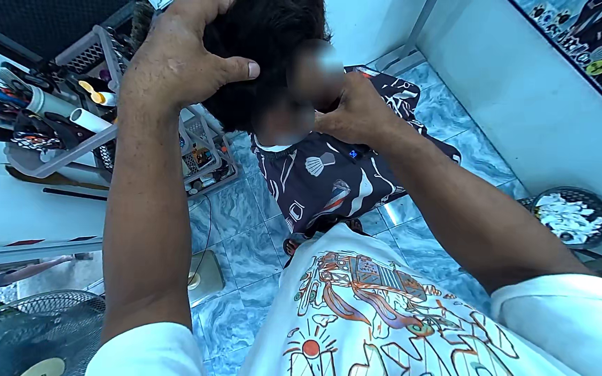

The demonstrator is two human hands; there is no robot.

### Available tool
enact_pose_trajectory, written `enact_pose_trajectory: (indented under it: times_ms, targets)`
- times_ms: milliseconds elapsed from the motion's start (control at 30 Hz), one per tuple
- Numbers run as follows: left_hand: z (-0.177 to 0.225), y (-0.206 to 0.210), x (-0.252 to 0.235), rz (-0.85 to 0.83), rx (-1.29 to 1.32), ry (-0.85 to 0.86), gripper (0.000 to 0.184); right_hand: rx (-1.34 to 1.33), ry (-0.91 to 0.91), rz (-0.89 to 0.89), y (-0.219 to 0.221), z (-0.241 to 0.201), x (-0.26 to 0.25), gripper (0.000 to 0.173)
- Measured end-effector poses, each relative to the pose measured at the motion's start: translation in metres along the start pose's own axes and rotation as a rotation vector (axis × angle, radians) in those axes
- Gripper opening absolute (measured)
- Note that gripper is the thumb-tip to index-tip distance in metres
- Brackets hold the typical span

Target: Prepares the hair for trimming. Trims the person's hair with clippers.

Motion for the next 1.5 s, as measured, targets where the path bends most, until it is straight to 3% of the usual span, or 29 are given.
enact_pose_trajectory:
  times_ms: [100, 233, 333, 467, 600, 700, 833, 967, 1100, 1200, 1333, 1500]
  targets:
    - [0.001, 0.000, 0.000, 0.009, 0.020, 0.011, 0.067, -0.124, -0.098, -0.018, 0.000, -0.003, -0.002, 0.025]
    - [0.003, 0.000, 0.000, 0.002, 0.029, 0.015, 0.067, 0.011, -0.027, -0.007, 0.001, -0.001, 0.000, 0.028]
    - [0.003, 0.000, 0.000, 0.001, 0.029, 0.017, 0.068, -0.106, -0.086, -0.024, 0.001, -0.001, -0.002, 0.025]
    - [0.003, -0.001, 0.000, 0.002, 0.033, 0.020, 0.065, -0.025, -0.026, -0.019, -0.002, 0.002, -0.001, 0.023]
    - [0.002, 0.000, 0.000, -0.001, 0.032, 0.028, 0.067, -0.190, -0.056, -0.049, -0.005, -0.002, -0.002, 0.019]
    - [0.005, 0.000, 0.001, -0.004, 0.021, 0.027, 0.069, -0.058, -0.015, -0.037, -0.005, 0.002, -0.003, 0.021]
    - [0.003, 0.000, 0.001, -0.003, 0.011, 0.024, 0.068, -0.237, -0.062, -0.072, -0.008, 0.000, -0.003, 0.018]
    - [0.003, 0.000, 0.000, -0.004, 0.003, 0.029, 0.067, -0.089, -0.024, -0.058, -0.008, 0.002, -0.003, 0.020]
    - [0.002, 0.000, 0.000, 0.001, 0.010, 0.020, 0.069, -0.267, -0.063, -0.081, -0.009, 0.000, -0.003, 0.018]
    - [0.002, 0.000, 0.000, -0.014, 0.001, 0.008, 0.074, -0.107, -0.010, -0.064, -0.007, 0.004, -0.004, 0.019]
    - [0.002, -0.001, 0.000, -0.013, -0.005, 0.013, 0.071, -0.271, -0.034, -0.087, -0.008, 0.002, -0.005, 0.018]
    - [0.003, -0.001, 0.000, -0.012, -0.009, 0.012, 0.074, -0.135, 0.003, -0.070, -0.007, 0.006, -0.005, 0.019]
Point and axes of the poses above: each hand's wrist, its own x-axis away from the middle knuckle, its own y-axis out of the palm, z = x × y, the point moved 7 cm from there along -x, towards the middle knuckle, and after that the axes turned 14 degrees about y, right-handed, at the moved point
